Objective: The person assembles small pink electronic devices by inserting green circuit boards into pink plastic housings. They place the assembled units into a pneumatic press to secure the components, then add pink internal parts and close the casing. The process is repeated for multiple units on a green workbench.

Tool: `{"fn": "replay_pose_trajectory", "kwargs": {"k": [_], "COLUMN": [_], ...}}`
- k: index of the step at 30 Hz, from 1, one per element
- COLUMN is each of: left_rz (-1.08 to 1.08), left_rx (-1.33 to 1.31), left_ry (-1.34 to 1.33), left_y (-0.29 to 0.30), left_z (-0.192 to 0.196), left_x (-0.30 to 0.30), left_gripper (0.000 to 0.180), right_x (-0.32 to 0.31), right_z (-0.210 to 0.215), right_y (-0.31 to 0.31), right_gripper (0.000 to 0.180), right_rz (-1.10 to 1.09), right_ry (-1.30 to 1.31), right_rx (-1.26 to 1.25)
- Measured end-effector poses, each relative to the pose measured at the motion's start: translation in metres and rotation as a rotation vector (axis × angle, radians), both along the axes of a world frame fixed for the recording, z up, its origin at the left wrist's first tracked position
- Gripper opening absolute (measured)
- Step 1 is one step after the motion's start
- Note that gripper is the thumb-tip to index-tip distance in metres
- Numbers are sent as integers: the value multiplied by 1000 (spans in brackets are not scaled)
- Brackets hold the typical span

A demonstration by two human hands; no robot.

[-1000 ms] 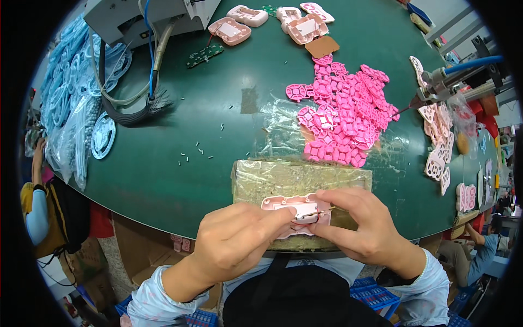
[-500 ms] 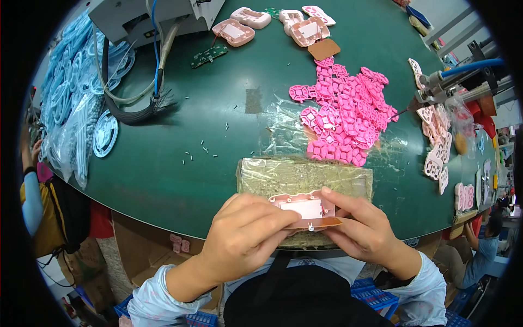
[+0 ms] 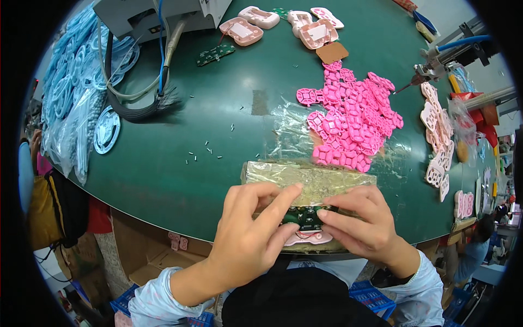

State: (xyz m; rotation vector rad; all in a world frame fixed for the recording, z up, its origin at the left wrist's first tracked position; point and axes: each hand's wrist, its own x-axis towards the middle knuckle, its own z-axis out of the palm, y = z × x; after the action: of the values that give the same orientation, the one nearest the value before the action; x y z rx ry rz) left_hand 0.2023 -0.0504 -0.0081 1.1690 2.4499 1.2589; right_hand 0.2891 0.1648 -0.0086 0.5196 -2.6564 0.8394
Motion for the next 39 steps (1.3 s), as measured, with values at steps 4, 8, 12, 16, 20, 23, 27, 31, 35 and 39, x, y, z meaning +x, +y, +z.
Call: {"fn": "replay_pose_trajectory", "kwargs": {"k": [4, 8, 12, 16, 20, 23, 27, 31, 35, 39], "left_rz": [-143, -140, -51, -81, -105, -106, -130, -214, -188, -185], "left_rx": [125, 149, 193, 243, 201, 182, 149, 109, 119, 139], "left_ry": [-44, -62, -9, 66, 150, 165, 143, 187, 198, 208], "left_y": [-11, -10, -11, -9, -11, -12, -13, -14, -11, -5], "left_z": [-14, -19, -20, -32, -31, -30, -27, -24, -22, -29], "left_x": [3, 4, 10, 11, 11, 13, 12, 3, 4, 5], "left_gripper": [85, 77, 72, 58, 46, 45, 44, 47, 47, 46], "right_x": [1, 0, 1, 0, 7, 11, 11, 9, 13, 21], "right_z": [-2, 2, 1, 2, 4, 6, 3, 8, 15, 8], "right_y": [0, 3, 2, 0, -8, -11, -8, -1, -3, -12], "right_gripper": [38, 38, 31, 28, 28, 27, 29, 33, 35, 34], "right_rz": [11, 55, 128, 113, 24, -6, 34, 60, 75, 22], "right_ry": [-24, -46, 43, 7, -24, -49, -91, -164, -138, -138], "right_rx": [55, 42, 93, 85, 103, 74, 73, 60, 8, -24]}}
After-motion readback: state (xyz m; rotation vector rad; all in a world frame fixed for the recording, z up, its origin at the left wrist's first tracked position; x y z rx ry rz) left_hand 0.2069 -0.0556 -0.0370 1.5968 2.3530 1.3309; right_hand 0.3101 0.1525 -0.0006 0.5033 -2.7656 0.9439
